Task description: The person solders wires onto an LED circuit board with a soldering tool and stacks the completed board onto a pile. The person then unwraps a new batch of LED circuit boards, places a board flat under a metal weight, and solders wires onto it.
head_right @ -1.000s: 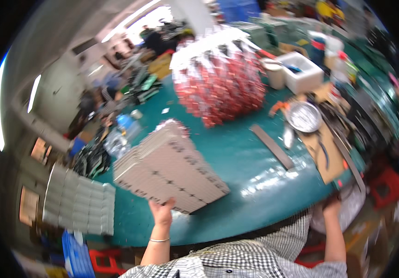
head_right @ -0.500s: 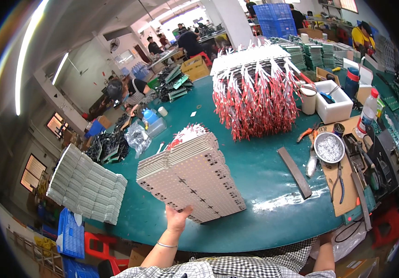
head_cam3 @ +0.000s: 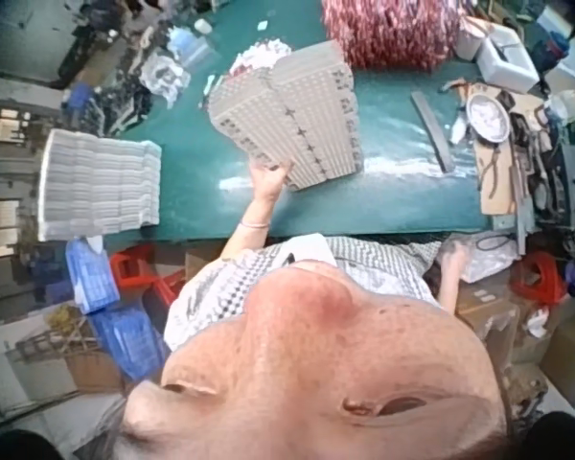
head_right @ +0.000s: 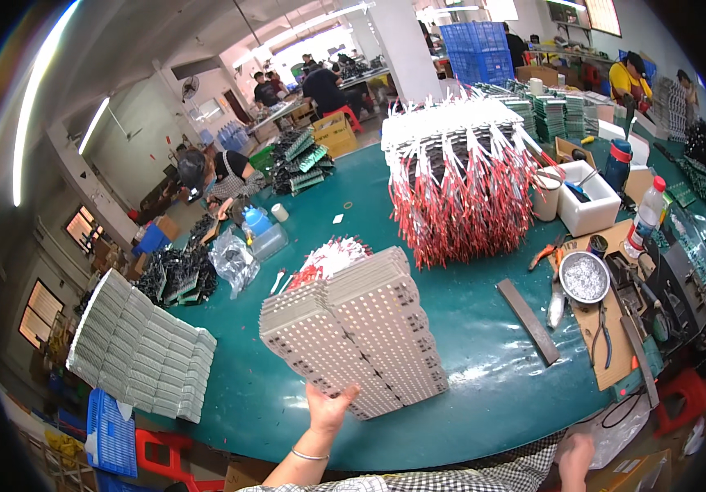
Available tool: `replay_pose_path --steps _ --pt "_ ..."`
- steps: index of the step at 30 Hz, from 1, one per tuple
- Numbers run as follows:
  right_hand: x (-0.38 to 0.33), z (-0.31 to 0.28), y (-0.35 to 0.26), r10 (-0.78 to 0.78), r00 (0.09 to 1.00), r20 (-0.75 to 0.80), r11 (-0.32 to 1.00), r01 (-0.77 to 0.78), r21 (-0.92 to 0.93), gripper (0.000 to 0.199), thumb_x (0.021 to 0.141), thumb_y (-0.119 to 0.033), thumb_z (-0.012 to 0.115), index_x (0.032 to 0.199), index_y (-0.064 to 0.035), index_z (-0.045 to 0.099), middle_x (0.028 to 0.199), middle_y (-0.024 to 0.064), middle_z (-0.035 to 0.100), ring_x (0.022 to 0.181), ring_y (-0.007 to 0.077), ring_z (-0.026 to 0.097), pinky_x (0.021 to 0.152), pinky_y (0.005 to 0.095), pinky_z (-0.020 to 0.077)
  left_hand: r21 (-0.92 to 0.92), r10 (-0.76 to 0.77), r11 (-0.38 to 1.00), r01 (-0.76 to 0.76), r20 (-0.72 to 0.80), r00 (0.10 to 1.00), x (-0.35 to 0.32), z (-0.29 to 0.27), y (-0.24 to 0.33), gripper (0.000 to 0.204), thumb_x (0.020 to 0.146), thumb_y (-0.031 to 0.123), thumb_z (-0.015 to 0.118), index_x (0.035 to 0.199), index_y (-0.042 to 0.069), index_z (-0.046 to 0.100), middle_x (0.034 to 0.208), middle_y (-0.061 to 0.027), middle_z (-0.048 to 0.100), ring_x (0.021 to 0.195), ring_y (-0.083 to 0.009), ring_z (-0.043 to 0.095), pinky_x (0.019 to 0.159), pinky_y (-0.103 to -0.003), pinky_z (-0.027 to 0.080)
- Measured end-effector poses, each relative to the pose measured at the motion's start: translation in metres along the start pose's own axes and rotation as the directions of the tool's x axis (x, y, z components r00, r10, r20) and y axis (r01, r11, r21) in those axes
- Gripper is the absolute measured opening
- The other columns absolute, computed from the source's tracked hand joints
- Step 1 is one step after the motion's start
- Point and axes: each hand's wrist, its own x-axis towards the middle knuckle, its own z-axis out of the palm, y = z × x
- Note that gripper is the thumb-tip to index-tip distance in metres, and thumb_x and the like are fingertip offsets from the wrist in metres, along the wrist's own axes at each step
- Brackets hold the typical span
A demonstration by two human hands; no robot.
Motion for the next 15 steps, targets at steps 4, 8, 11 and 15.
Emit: replay_pose_path --steps 4,8,11,15 --pt "-0.025 -0.061 -0.113 -0.164 0.984 0.066 0.795 0.092 0.600 0.021 0.069 0.011 0.049 0.080 0.0054 0.067 0.086 0.0152 0.068 0.073 0.0220 0.064 0.066 0.0327 0.0502 -0.004 0.039 0.999 -0.039 0.004 0.999 -0.006 0.002 -0.002 0.055 0.077 0.009 0.080 0.122 0.001 0.049 0.111 -0.0084 0.062 0.102 -0.0186 0.059 0.089 -0.033 0.049" --pt "0.024 -0.050 -0.247 -0.488 0.868 0.089 0.600 0.259 0.757 0.075 0.076 -0.013 0.069 0.144 -0.0042 0.037 0.146 0.0132 0.039 0.127 0.0259 0.046 0.097 0.0389 0.0459 0.010 0.056 0.998 -0.056 0.024 0.998 -0.013 0.006 -0.004 0.052 0.077 0.006 0.078 0.121 0.000 0.050 0.111 -0.0094 0.061 0.102 -0.0208 0.058 0.089 -0.034 0.047" --pt "0.059 0.003 -0.307 -0.676 0.727 0.120 0.430 0.256 0.866 0.107 0.073 -0.035 0.079 0.153 -0.0082 0.014 0.157 0.0122 0.020 0.141 0.0307 0.029 0.110 0.0467 0.0301 0.076 0.111 0.991 -0.109 -0.018 0.994 -0.018 0.002 -0.014 0.057 0.076 0.002 0.075 0.126 0.000 0.046 0.114 -0.0097 0.059 0.102 -0.0227 0.057 0.090 -0.036 0.046" --pt "0.059 0.030 -0.338 -0.640 0.729 0.243 0.300 -0.054 0.952 0.117 0.060 -0.049 0.087 0.147 -0.0017 0.025 0.143 0.0114 0.041 0.132 0.0246 0.039 0.108 0.0371 0.0329 0.074 0.050 0.996 -0.053 0.034 0.998 -0.016 -0.004 -0.008 0.060 0.073 0.003 0.078 0.125 0.000 0.047 0.116 -0.0087 0.057 0.103 -0.0216 0.057 0.090 -0.035 0.046"
